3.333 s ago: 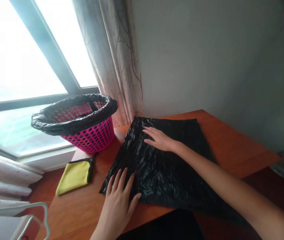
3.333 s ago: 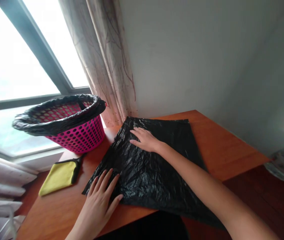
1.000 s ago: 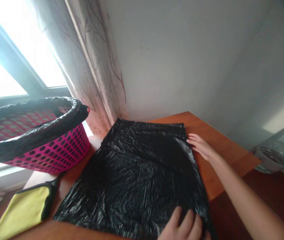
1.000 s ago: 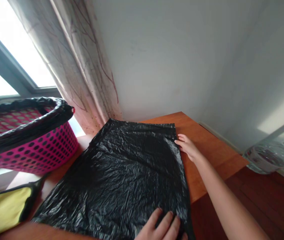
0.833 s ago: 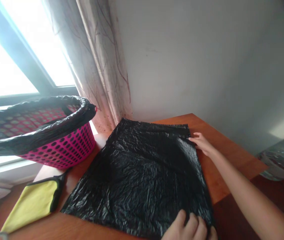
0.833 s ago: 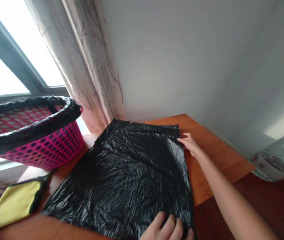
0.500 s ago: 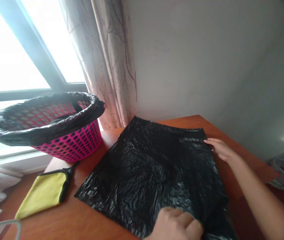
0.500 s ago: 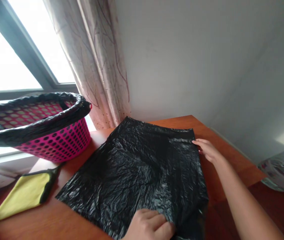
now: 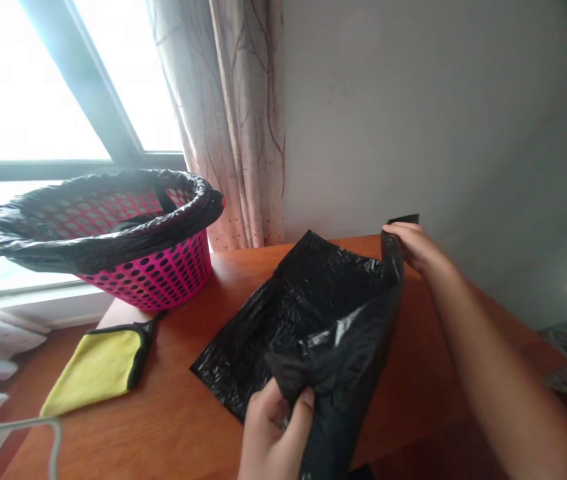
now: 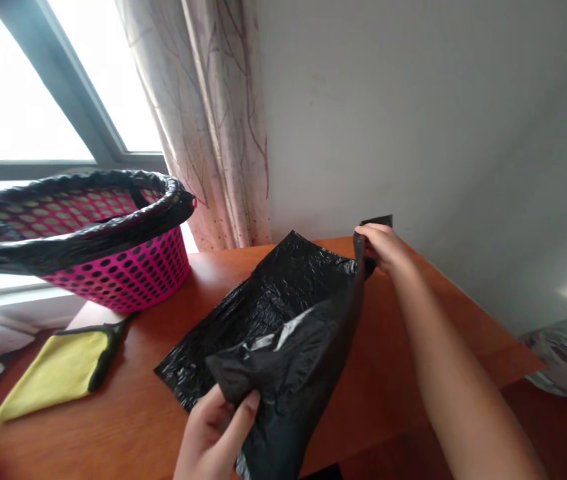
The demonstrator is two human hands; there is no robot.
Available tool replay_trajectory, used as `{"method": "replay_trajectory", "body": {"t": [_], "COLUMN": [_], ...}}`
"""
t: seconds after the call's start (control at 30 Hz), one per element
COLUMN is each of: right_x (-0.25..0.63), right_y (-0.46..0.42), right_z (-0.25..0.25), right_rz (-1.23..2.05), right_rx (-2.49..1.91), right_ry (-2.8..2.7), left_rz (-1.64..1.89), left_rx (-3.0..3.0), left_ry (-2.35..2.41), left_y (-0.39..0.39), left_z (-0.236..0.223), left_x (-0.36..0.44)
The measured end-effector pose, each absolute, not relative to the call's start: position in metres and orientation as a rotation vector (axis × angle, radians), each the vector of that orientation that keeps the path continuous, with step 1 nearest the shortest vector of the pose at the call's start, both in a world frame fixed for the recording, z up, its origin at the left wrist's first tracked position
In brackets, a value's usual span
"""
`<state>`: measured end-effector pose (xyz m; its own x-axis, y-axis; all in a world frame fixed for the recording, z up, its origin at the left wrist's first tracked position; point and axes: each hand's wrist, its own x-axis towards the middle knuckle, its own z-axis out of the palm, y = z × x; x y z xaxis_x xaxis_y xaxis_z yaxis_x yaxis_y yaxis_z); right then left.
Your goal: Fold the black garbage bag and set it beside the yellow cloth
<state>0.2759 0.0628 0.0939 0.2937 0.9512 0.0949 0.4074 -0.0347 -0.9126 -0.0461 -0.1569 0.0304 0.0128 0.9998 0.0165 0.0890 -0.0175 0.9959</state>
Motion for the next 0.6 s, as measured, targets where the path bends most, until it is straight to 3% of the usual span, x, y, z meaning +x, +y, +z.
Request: {"method": "replay_trajectory", "body": {"t": [0.27,0.5,0.6], "right_x": [0.153,0.193,0.225], "right_y": [0.148,0.157,0.151], "right_z": [0.062,0.055,0.054], "right_rz": [0.801,0.356,0.388], "right_rx": [-1.525,-1.582,-1.758], "right_ry": [-1.498,-1.64,-1.716], "left_rz": [1.347,1.329,1.34], "left_rx": [0.841,0.843,0.855], "left_ry": [1.597,1.655,1.669], "left_y": [-0.147,-0.14,-0.137], "left_z": [0.014,0.006,0.006], "left_x": [-0.121,-0.154,-0.156]}}
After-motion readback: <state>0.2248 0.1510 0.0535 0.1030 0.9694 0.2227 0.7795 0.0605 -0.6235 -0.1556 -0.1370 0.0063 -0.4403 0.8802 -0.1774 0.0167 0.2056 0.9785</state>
